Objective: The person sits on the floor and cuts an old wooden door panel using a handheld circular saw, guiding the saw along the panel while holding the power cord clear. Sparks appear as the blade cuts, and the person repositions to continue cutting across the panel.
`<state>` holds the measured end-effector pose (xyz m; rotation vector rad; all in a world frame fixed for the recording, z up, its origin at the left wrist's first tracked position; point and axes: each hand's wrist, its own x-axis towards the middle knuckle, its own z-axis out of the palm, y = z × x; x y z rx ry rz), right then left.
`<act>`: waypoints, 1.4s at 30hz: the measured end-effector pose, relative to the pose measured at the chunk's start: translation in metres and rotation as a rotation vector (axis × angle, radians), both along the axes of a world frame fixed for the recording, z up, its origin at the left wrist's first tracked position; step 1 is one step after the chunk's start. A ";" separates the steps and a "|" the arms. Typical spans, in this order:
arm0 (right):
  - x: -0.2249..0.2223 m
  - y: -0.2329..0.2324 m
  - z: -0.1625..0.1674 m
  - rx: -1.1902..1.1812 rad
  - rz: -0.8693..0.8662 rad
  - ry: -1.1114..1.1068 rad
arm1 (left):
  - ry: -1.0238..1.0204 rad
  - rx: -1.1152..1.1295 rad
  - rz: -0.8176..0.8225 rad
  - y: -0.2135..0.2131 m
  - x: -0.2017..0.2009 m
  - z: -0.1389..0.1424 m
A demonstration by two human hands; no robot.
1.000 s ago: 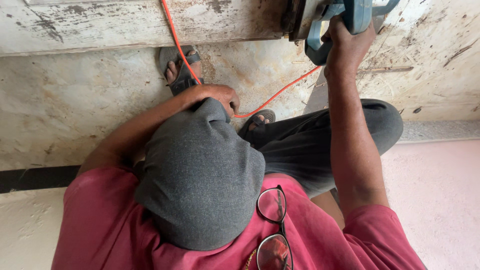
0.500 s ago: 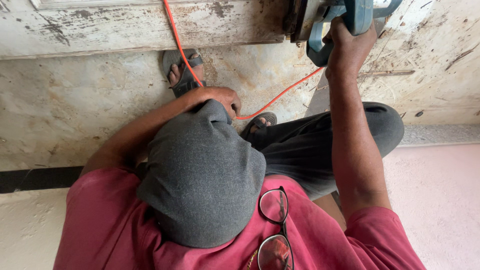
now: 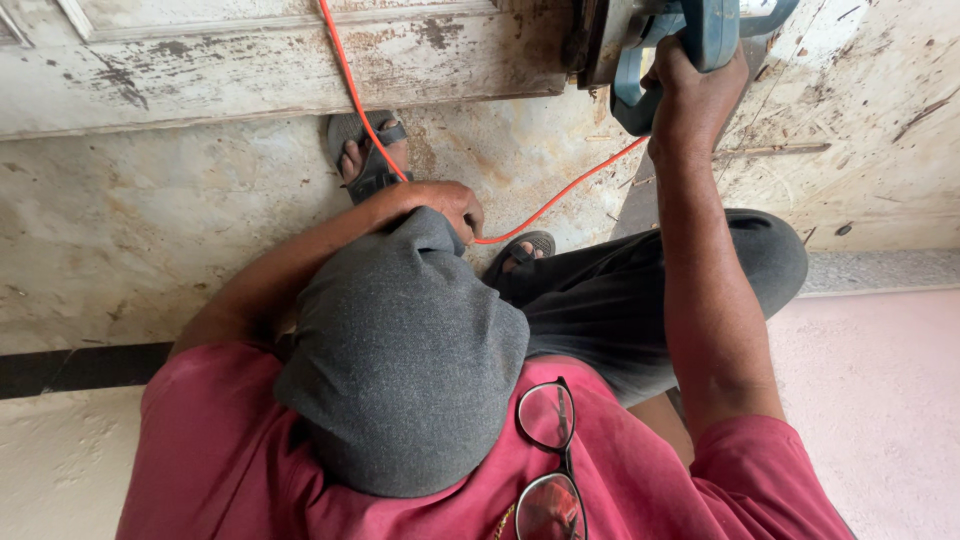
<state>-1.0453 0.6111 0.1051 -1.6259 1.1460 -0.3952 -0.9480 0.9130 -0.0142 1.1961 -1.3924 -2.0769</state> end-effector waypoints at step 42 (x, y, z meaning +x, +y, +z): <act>-0.006 -0.007 0.009 -0.051 -0.016 0.074 | -0.239 -0.274 -0.004 -0.008 -0.003 0.005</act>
